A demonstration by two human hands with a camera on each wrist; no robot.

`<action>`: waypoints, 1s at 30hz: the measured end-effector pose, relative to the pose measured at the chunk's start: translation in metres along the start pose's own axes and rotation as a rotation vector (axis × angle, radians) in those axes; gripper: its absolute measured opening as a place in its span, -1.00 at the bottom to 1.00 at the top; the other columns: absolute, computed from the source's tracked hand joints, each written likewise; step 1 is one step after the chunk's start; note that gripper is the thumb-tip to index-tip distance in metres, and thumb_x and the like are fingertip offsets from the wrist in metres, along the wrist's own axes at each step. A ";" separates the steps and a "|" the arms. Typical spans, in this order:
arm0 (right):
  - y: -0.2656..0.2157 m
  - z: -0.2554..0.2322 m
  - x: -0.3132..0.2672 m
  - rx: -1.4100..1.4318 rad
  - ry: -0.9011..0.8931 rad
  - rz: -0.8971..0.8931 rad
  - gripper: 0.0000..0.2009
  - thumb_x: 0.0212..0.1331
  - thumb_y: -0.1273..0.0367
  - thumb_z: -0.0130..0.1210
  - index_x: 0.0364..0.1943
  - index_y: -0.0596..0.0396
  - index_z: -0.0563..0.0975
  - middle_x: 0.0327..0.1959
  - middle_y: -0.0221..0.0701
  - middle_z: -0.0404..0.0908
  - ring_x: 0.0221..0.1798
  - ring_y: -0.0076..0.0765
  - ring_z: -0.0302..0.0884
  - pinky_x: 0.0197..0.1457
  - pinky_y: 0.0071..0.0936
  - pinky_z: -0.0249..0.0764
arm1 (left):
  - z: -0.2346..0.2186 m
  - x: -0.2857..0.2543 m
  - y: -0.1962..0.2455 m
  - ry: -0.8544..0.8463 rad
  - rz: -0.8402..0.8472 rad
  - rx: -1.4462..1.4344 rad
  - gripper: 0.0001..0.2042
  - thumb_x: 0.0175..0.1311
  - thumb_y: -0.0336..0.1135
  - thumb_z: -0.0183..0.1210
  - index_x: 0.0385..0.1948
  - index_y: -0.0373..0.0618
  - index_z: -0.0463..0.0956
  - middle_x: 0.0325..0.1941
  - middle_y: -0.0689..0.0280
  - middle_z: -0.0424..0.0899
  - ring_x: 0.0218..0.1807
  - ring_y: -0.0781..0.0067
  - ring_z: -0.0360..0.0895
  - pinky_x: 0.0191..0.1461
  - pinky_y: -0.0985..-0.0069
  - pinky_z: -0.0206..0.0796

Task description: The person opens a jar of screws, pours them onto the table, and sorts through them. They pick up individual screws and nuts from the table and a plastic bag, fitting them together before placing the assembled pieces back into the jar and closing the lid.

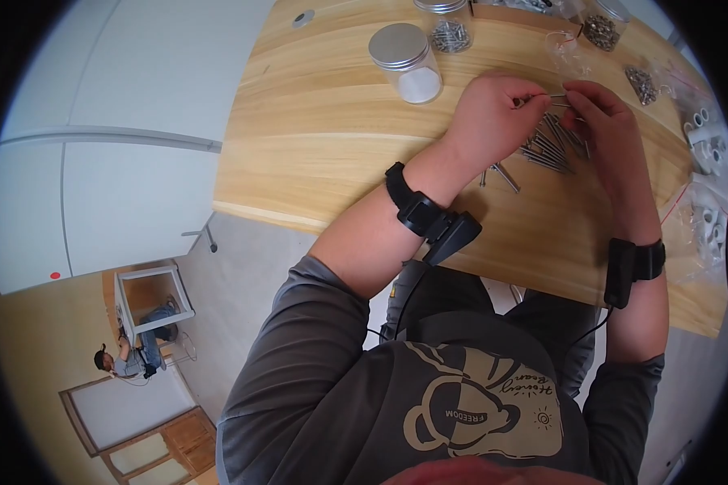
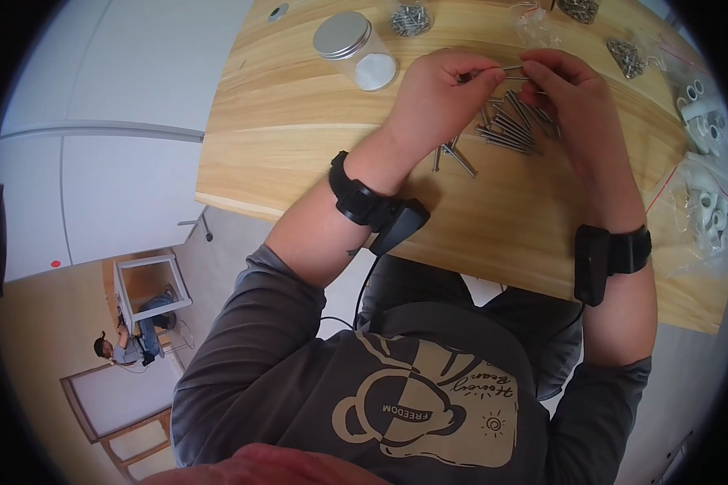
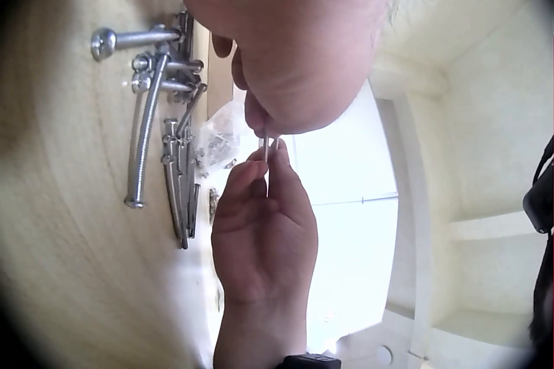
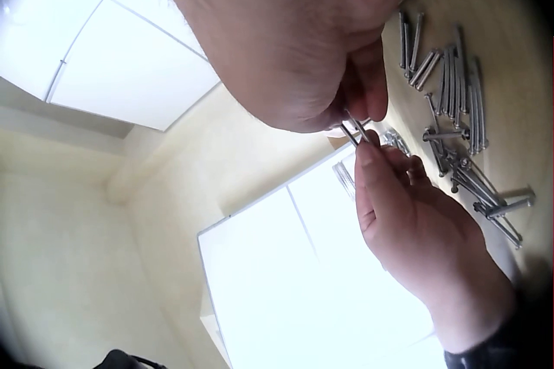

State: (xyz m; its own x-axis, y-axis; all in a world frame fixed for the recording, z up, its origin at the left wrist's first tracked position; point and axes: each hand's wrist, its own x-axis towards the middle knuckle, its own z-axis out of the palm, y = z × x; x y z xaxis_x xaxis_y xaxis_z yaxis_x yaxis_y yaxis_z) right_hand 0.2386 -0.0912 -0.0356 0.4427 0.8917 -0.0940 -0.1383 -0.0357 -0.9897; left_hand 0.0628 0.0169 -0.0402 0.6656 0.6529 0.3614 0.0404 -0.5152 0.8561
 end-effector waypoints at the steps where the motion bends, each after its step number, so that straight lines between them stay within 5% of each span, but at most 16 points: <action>1: -0.001 0.001 0.000 0.004 -0.021 -0.039 -0.71 0.42 0.31 0.19 0.09 0.18 0.63 -0.16 -0.46 0.67 -0.19 -0.60 0.63 -0.02 -0.66 0.58 | 0.001 0.001 -0.003 0.009 0.014 -0.016 -0.82 0.33 -0.34 0.31 -0.21 -0.28 0.73 -0.42 0.33 0.72 -0.39 0.64 0.55 -0.30 0.60 0.40; 11: -0.011 0.011 -0.010 0.016 0.016 -0.034 -0.75 0.40 0.36 0.19 0.05 0.18 0.64 -0.15 -0.46 0.68 -0.17 -0.62 0.63 0.01 -0.66 0.57 | 0.000 -0.002 0.003 0.006 -0.015 -0.050 -0.83 0.34 -0.35 0.32 -0.18 -0.26 0.73 -0.50 0.43 0.67 -0.47 0.74 0.46 -0.41 0.67 0.29; 20: -0.007 0.006 -0.003 -0.147 0.006 -0.216 -0.80 0.36 0.42 0.19 -0.02 0.20 0.67 -0.29 -0.47 0.69 -0.19 -0.62 0.62 -0.05 -0.65 0.55 | -0.002 -0.003 0.010 -0.010 -0.127 -0.139 -0.81 0.37 -0.34 0.31 -0.18 -0.29 0.73 -0.44 0.47 0.70 -0.42 0.77 0.47 -0.36 0.71 0.30; 23: -0.006 0.002 -0.002 -0.307 0.011 -0.231 -0.79 0.35 0.49 0.19 0.02 0.19 0.64 -0.16 -0.42 0.70 -0.11 -0.54 0.67 0.07 -0.60 0.58 | -0.001 -0.003 0.014 -0.015 -0.166 -0.171 -0.80 0.37 -0.34 0.31 -0.15 -0.29 0.72 -0.40 0.42 0.73 -0.39 0.76 0.52 -0.32 0.72 0.34; 30: -0.004 0.002 0.000 -0.114 0.039 -0.207 -0.79 0.30 0.52 0.23 -0.01 0.21 0.64 -0.12 -0.39 0.72 -0.05 -0.50 0.68 0.12 -0.59 0.58 | -0.001 -0.002 0.013 0.024 -0.171 -0.116 -0.78 0.37 -0.32 0.32 -0.10 -0.28 0.73 -0.31 0.36 0.78 -0.30 0.73 0.58 -0.23 0.71 0.40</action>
State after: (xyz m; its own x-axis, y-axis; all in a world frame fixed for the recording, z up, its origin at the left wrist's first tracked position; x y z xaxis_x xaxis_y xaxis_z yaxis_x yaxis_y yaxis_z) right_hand 0.2377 -0.0906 -0.0317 0.4852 0.8674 0.1105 0.0591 0.0936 -0.9939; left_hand 0.0618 0.0094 -0.0295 0.6383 0.7392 0.2150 0.0642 -0.3295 0.9420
